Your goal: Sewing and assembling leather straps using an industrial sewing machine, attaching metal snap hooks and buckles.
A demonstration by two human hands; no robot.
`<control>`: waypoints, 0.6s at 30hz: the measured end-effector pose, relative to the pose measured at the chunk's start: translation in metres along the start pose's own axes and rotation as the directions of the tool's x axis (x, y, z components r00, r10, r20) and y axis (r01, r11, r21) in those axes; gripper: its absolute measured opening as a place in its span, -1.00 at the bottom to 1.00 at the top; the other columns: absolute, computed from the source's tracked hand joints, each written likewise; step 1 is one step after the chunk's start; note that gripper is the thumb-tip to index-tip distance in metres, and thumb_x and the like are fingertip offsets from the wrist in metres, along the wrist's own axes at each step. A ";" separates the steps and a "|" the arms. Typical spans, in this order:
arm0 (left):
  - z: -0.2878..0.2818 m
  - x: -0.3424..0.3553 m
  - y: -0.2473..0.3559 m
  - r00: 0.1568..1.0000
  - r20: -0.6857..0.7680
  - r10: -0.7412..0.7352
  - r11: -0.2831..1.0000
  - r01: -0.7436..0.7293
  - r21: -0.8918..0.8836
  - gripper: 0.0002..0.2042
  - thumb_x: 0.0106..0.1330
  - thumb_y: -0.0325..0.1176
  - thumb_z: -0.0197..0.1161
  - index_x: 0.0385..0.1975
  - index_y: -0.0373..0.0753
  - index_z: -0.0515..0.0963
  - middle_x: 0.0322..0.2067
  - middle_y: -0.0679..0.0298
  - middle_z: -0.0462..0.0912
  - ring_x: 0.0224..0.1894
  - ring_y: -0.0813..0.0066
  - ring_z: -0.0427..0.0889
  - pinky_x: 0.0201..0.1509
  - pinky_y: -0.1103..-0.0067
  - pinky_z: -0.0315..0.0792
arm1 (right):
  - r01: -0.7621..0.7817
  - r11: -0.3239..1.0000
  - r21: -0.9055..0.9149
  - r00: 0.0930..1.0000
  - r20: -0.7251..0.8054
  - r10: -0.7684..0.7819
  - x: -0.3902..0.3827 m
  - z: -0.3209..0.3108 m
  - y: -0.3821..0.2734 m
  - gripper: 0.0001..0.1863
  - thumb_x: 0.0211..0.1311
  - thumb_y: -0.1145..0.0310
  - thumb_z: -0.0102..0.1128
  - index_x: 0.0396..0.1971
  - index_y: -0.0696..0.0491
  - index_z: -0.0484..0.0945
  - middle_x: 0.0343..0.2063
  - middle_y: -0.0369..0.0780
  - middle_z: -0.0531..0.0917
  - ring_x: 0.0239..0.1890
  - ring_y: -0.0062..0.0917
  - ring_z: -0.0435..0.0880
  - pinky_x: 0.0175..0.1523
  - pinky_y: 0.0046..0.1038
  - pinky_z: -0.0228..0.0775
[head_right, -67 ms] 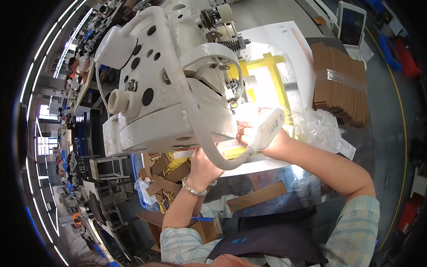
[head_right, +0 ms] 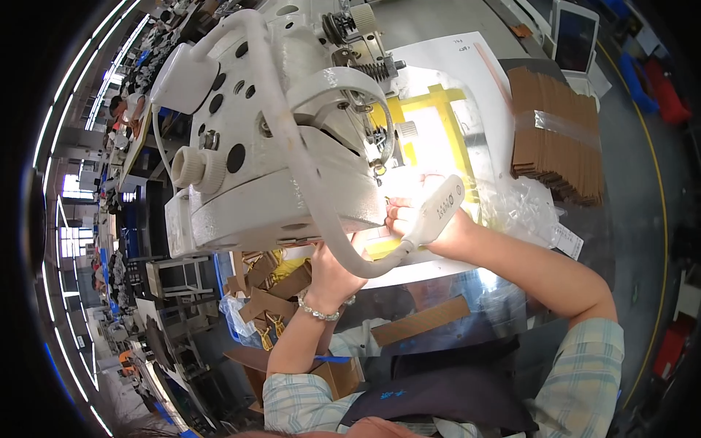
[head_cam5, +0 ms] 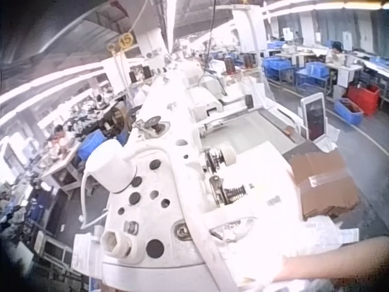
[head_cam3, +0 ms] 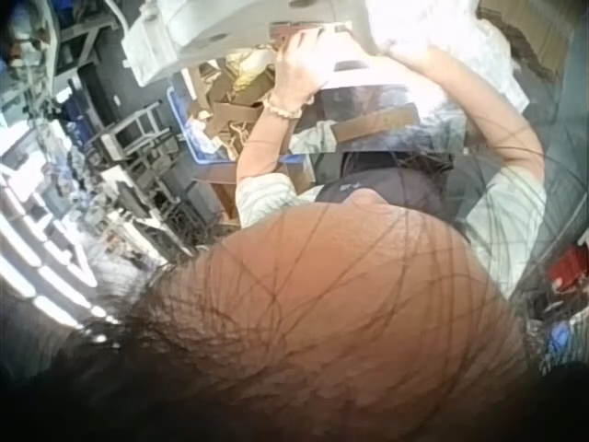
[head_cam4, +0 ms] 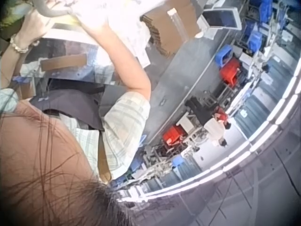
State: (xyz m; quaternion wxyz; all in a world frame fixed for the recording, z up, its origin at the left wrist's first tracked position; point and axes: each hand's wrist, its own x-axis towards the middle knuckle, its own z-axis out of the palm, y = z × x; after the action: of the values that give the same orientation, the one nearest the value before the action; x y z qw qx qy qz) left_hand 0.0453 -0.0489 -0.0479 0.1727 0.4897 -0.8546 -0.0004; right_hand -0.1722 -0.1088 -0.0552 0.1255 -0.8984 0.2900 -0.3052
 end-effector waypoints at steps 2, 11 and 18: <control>-0.005 0.006 0.004 1.000 -0.015 -0.009 1.000 0.009 0.000 -0.89 -0.02 -0.33 0.15 -0.70 -0.14 0.49 -0.83 0.31 0.43 -0.75 0.35 0.46 -0.53 0.46 0.41 | -0.035 0.998 0.058 0.999 0.028 0.033 -0.002 0.003 0.003 -0.90 0.02 0.30 0.07 -0.41 -0.12 0.48 -0.30 -0.46 0.57 -0.08 -0.60 0.52 0.05 -0.22 0.15; -0.013 0.016 0.012 1.000 -0.009 -0.023 1.000 0.023 0.015 -0.90 0.01 -0.31 0.17 -0.54 -0.18 0.52 -0.60 0.26 0.55 -0.57 0.35 0.53 -0.37 0.40 0.46 | -0.245 0.810 0.532 0.968 0.093 0.232 0.003 -0.007 0.000 -0.88 0.18 0.44 0.04 -0.27 0.02 0.47 -0.25 -0.33 0.56 -0.15 -0.62 0.52 0.05 -0.40 0.26; -0.010 0.018 0.007 0.998 -0.054 0.037 0.997 -0.033 0.064 -0.82 0.02 -0.31 0.17 -0.42 -0.24 0.54 -0.45 0.20 0.57 -0.42 0.27 0.55 -0.27 0.40 0.46 | -0.153 0.946 0.285 0.980 -0.080 0.183 0.008 -0.011 -0.004 -0.92 0.12 0.43 0.12 -0.38 0.06 0.53 -0.38 -0.31 0.61 -0.30 -0.54 0.52 -0.05 -0.50 0.26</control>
State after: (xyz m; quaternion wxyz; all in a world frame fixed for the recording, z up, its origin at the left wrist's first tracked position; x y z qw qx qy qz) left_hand 0.0344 -0.0585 -0.0325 0.1805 0.4797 -0.8576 0.0430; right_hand -0.1718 -0.1110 -0.0409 0.2604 -0.8265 0.3260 -0.3779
